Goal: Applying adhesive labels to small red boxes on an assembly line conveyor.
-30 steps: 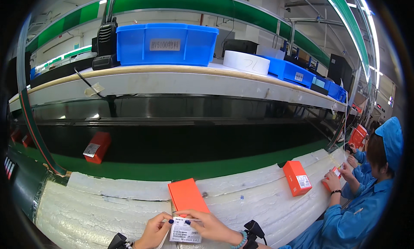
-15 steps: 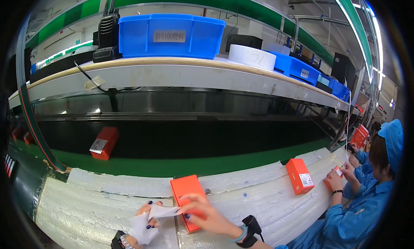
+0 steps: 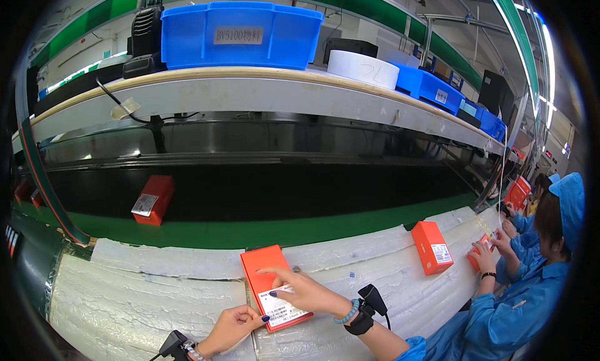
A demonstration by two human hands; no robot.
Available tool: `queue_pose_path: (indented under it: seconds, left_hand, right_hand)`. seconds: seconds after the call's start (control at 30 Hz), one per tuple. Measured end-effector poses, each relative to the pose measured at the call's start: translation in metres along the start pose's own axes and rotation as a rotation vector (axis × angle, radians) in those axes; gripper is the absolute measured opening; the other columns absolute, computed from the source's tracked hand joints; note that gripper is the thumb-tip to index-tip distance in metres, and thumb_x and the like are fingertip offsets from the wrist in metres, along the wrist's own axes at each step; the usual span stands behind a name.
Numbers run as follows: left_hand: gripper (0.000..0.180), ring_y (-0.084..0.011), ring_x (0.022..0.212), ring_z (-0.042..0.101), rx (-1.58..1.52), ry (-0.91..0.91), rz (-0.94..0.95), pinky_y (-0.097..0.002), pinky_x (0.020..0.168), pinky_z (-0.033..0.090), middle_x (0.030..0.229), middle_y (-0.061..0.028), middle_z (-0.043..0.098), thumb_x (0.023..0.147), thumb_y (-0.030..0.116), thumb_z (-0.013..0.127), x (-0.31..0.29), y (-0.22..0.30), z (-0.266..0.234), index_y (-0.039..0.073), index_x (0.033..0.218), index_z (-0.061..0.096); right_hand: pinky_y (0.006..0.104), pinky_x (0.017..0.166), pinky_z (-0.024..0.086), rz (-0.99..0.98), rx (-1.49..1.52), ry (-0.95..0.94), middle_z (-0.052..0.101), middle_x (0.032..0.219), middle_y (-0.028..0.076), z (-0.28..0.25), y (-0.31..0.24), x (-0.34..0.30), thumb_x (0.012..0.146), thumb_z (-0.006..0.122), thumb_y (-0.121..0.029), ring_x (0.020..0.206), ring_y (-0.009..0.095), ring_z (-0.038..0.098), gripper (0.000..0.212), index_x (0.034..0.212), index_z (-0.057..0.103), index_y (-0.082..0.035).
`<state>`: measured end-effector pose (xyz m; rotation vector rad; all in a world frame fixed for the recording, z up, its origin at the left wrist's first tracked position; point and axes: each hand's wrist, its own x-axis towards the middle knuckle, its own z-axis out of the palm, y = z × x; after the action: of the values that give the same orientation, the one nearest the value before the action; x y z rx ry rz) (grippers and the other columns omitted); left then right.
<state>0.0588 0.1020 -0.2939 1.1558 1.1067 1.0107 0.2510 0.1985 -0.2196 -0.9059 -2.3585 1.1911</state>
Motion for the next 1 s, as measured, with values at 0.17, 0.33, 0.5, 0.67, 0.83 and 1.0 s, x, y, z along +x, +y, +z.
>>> queue_pose_path:
  seconds: [0.17,0.33,0.5,0.67,0.83,1.0]
  left_hand:
    - [0.017,0.0008,0.055,0.039,0.089,-0.029,-0.002,-0.0178,0.051,0.032,0.058,0.0082,0.051,0.085,0.017,0.068,0.001,0.001,0.000,0.003,0.079,0.061]
    - [0.016,0.0007,0.056,0.042,0.101,-0.030,0.013,-0.0179,0.052,0.033,0.059,0.0054,0.056,0.085,0.016,0.068,0.000,0.006,0.002,0.003,0.079,0.061]
    - [0.016,0.0007,0.057,0.044,0.101,-0.043,-0.009,-0.0180,0.053,0.035,0.060,0.0042,0.058,0.084,0.016,0.068,-0.001,0.006,0.001,0.003,0.078,0.061]
    - [0.016,0.0005,0.057,0.045,0.095,-0.039,-0.002,-0.0183,0.054,0.036,0.060,0.0042,0.058,0.084,0.017,0.068,0.001,0.004,0.000,0.003,0.079,0.061]
    - [0.021,-0.0020,0.064,0.050,-0.065,0.133,0.101,-0.0185,0.059,0.039,0.068,0.0016,0.061,0.091,0.018,0.059,0.000,-0.004,-0.001,-0.001,0.082,0.060]
    - [0.024,-0.0039,0.067,0.052,-0.012,0.129,0.098,-0.0198,0.063,0.041,0.072,0.0001,0.061,0.094,0.019,0.054,0.004,-0.034,-0.014,-0.002,0.084,0.060]
  right_hand:
    - [0.0344,0.088,0.045,0.086,-0.006,-0.014,0.061,0.091,0.006,0.000,-0.004,0.001,0.084,0.056,-0.001,0.093,0.020,0.059,0.052,0.133,0.045,-0.012]
    - [0.0346,0.088,0.046,0.068,-0.039,-0.004,0.061,0.090,0.007,0.001,-0.003,0.000,0.085,0.057,-0.002,0.092,0.020,0.060,0.051,0.133,0.045,-0.012]
    - [0.0333,0.085,0.046,0.071,-0.067,-0.009,0.060,0.087,0.007,0.003,-0.008,0.001,0.086,0.057,-0.004,0.089,0.022,0.060,0.046,0.131,0.046,-0.010]
    - [0.0414,0.091,0.040,0.032,-0.470,0.056,0.057,0.102,0.011,0.032,-0.005,-0.006,0.083,0.057,-0.004,0.105,0.027,0.053,0.046,0.127,0.049,-0.010]
    - [0.0528,0.099,0.029,-0.338,-0.855,0.187,0.052,0.116,0.011,0.048,-0.010,0.006,0.076,0.060,-0.012,0.121,0.030,0.040,0.044,0.120,0.054,-0.012]
    - [0.0567,0.105,0.022,-0.234,-0.894,0.160,0.054,0.116,0.005,0.013,0.023,-0.010,0.076,0.058,-0.023,0.122,0.032,0.040,0.023,0.097,0.064,-0.013]
